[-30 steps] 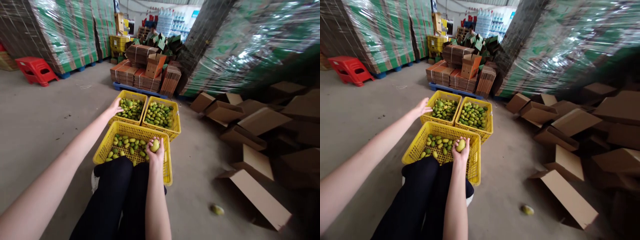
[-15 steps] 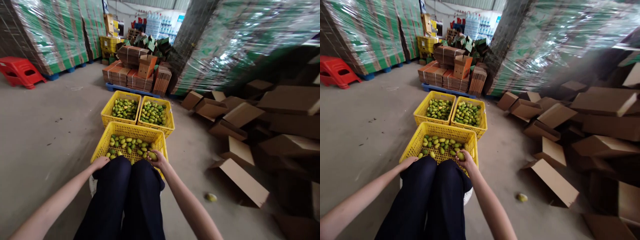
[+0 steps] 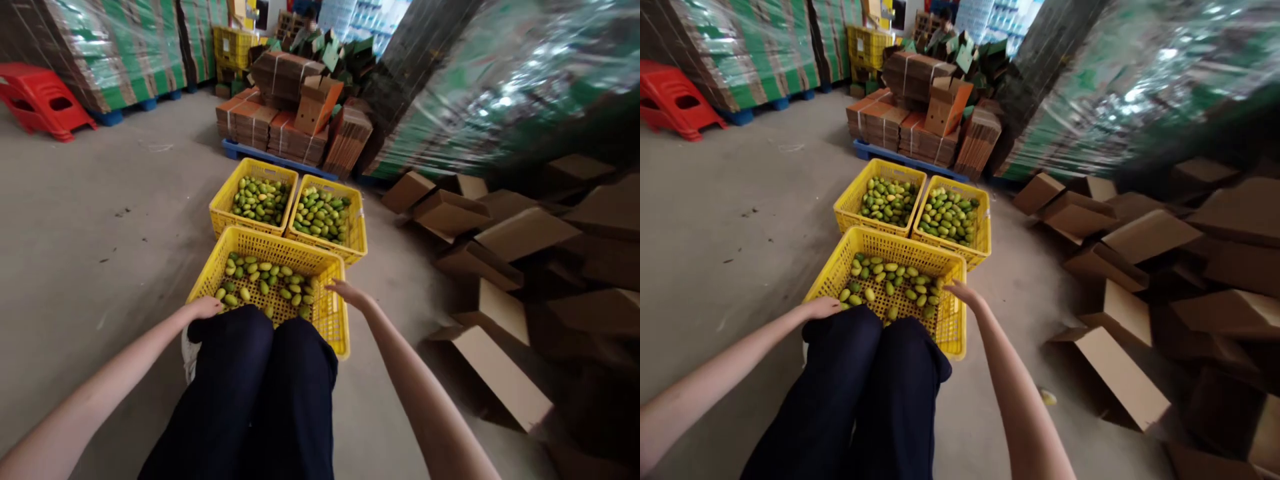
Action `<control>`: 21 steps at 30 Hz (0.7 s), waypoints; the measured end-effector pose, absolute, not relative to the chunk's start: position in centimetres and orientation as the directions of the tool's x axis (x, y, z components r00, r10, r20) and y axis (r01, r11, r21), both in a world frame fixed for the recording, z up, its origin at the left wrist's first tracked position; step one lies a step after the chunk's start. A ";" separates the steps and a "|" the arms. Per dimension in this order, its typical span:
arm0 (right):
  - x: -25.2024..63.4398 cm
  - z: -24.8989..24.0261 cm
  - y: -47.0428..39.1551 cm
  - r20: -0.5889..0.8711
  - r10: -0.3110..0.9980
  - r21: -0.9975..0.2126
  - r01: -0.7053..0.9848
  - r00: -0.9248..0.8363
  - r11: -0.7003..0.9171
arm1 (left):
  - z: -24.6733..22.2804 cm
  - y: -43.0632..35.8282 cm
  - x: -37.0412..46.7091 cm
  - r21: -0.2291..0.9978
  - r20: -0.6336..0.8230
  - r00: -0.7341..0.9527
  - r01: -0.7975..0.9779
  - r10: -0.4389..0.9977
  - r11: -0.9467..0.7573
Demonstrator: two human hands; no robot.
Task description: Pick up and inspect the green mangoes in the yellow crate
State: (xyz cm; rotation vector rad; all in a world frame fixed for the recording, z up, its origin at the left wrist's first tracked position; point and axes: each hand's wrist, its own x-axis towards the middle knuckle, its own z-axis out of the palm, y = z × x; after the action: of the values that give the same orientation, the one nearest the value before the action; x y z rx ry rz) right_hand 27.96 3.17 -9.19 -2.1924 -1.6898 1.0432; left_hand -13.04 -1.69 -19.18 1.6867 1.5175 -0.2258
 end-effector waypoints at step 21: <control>19.0 -30.6 -0.4 -0.724 0.616 -0.309 0.944 -0.312 0.115 | -30.6 7.0 -8.7 0.442 -0.682 0.094 0.843 0.725 0.306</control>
State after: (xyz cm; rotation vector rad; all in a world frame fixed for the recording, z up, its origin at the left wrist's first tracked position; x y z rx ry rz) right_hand 18.97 -0.44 -30.61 -1.9982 -2.6187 1.3940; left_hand -8.66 7.00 -30.60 1.4457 1.6544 -0.1606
